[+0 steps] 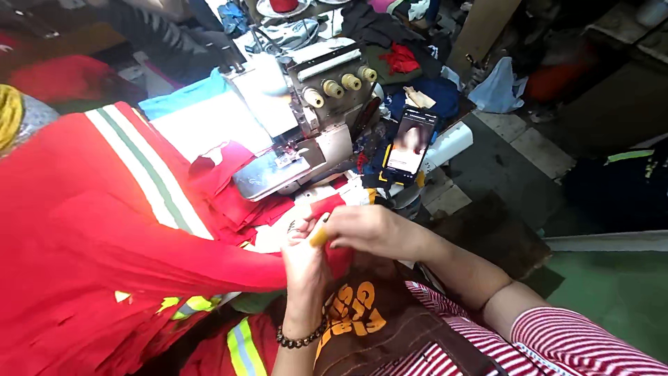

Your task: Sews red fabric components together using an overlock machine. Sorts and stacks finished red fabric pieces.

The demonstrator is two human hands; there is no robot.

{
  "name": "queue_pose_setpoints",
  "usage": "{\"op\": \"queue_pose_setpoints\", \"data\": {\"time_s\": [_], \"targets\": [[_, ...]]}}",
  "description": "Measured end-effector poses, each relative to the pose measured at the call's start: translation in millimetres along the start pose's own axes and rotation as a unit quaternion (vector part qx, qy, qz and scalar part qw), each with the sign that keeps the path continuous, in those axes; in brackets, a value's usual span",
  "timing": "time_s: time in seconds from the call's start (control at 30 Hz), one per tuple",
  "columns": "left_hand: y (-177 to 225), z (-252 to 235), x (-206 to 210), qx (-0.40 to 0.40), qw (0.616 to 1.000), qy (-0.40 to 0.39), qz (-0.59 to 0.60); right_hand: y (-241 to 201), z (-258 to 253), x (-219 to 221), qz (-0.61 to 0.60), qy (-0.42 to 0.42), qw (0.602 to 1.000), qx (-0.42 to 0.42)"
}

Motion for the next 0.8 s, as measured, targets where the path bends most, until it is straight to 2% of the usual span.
{"op": "queue_pose_setpoints", "data": {"time_s": [0.13, 0.23, 0.53, 0.7, 0.8], "targets": [[-8, 2, 3, -0.027, 0.998, -0.050, 0.017, 26, 2, -22, 0.008, 0.110, 0.989, 0.095], [-13, 4, 6, -0.053, 0.996, -0.067, 0.027, 35, 5, -27, -0.001, 0.135, 0.984, 0.120], [-13, 10, 13, -0.093, 0.988, -0.091, 0.084, 28, 1, -28, 0.082, 0.142, 0.982, 0.089], [-7, 3, 6, -0.042, 0.995, -0.092, -0.009, 30, -2, -22, 0.087, 0.151, 0.981, 0.082], [15, -12, 1, 0.031, 0.984, -0.117, -0.128, 45, -8, -17, 0.017, 0.148, 0.979, 0.138]]}}
Point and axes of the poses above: each hand's wrist, its own z-axis away from the middle knuckle, its own x-axis out of the palm, y = z × x, the point moved 9 cm from there along -z, towards the middle knuckle, and after that the axes turned 1 degree about y, right-handed, at the moved point
